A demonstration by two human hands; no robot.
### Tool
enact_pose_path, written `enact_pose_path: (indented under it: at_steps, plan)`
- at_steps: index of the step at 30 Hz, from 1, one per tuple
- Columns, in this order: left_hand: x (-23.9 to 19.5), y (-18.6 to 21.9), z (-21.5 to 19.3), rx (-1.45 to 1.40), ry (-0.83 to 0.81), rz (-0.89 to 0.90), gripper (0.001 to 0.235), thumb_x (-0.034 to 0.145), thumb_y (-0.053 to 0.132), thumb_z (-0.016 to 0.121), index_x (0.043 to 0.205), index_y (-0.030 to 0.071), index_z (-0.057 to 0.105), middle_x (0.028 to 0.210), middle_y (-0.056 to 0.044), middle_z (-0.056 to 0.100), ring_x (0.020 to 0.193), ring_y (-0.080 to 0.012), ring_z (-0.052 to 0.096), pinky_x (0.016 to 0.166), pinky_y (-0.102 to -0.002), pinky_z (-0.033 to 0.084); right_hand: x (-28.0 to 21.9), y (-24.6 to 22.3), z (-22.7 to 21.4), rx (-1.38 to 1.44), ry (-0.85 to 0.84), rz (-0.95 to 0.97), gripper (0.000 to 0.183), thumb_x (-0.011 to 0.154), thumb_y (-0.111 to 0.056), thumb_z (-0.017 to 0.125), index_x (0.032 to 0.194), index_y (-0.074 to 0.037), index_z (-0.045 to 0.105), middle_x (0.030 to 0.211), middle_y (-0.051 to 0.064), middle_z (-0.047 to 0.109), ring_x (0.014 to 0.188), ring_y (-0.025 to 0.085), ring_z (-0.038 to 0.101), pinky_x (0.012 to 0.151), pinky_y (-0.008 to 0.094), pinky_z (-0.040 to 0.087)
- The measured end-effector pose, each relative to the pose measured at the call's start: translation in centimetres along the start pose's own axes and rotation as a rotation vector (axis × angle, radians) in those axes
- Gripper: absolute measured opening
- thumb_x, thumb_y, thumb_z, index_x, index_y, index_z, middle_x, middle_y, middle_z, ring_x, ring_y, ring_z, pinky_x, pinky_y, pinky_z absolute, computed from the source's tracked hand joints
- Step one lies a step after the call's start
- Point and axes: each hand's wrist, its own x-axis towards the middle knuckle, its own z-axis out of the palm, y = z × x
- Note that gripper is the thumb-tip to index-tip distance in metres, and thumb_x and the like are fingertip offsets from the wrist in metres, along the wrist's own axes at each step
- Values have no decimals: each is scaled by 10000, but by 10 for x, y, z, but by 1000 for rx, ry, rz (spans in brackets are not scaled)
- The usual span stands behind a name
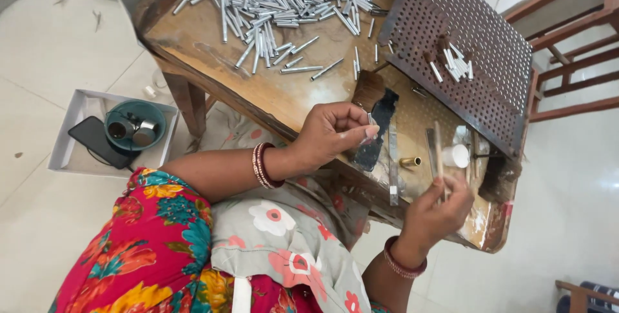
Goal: Smoothing the ends of small metal pins using a file at a workbench.
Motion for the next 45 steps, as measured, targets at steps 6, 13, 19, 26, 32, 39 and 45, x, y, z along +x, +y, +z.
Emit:
enact_pose_path:
  at_steps: [6, 13, 19, 26, 32, 39, 45]
  plan:
    - [3, -2, -3, -50, 16, -18, 125, 978, 108, 726, 977, -12, 689, 867, -5, 729, 783, -22, 661, 722, -194, 545, -23, -62, -21, 310, -43, -77, 141, 981, -61, 767, 1048, 54, 721, 847, 150, 704, 644, 196, 622, 571, 289, 465]
    - [-4, -8, -5, -79, -7, -8, 133, 982, 114, 733, 994, -8, 680, 882, 4, 722, 788, -17, 651, 716, -187, 533, -24, -67, -20, 245, -37, -204, 118, 982, -22, 791, 1065, 28, 724, 944, 159, 724, 819, 259, 702, 725, 325, 555]
    - [-8, -9, -4, 10, -8, -10, 140, 966, 120, 753, 982, 1, 680, 837, 26, 698, 724, 8, 600, 630, -174, 464, -25, -58, -16, 257, -38, -198, 126, 982, -8, 790, 1082, 28, 722, 968, 164, 730, 861, 262, 723, 782, 333, 573]
    - [-16, -12, 4, 89, -66, 116, 142, 987, 108, 759, 946, 13, 662, 844, 55, 643, 762, 23, 561, 652, -179, 449, 10, -52, -15, 123, -63, -89, 163, 1059, -70, 703, 1168, 50, 715, 1139, 216, 705, 1038, 283, 692, 910, 346, 561]
    - [-25, -2, 20, 283, -252, 283, 161, 978, 126, 758, 992, -2, 661, 1127, -100, 686, 1012, -77, 626, 827, -251, 528, -22, -65, 1, 770, -139, -77, 386, 1053, -293, 702, 1214, 55, 657, 1270, 212, 669, 1142, 253, 677, 1015, 323, 547]
    - [-39, 14, 29, 341, -265, 224, 194, 1026, 157, 675, 1112, -9, 623, 1181, -123, 732, 1093, -137, 724, 928, -292, 599, -29, -76, 7, 956, -57, 22, 303, 1069, -226, 718, 1085, 69, 651, 1190, 216, 723, 1134, 258, 719, 1117, 418, 547]
    - [-39, 8, 22, 367, -257, 198, 144, 1052, 140, 655, 1073, 0, 679, 1066, -113, 777, 1059, -134, 745, 904, -283, 606, -18, -95, -2, 860, -131, -23, 357, 1011, -259, 729, 1130, 75, 686, 1209, 216, 698, 1188, 265, 694, 1059, 364, 557]
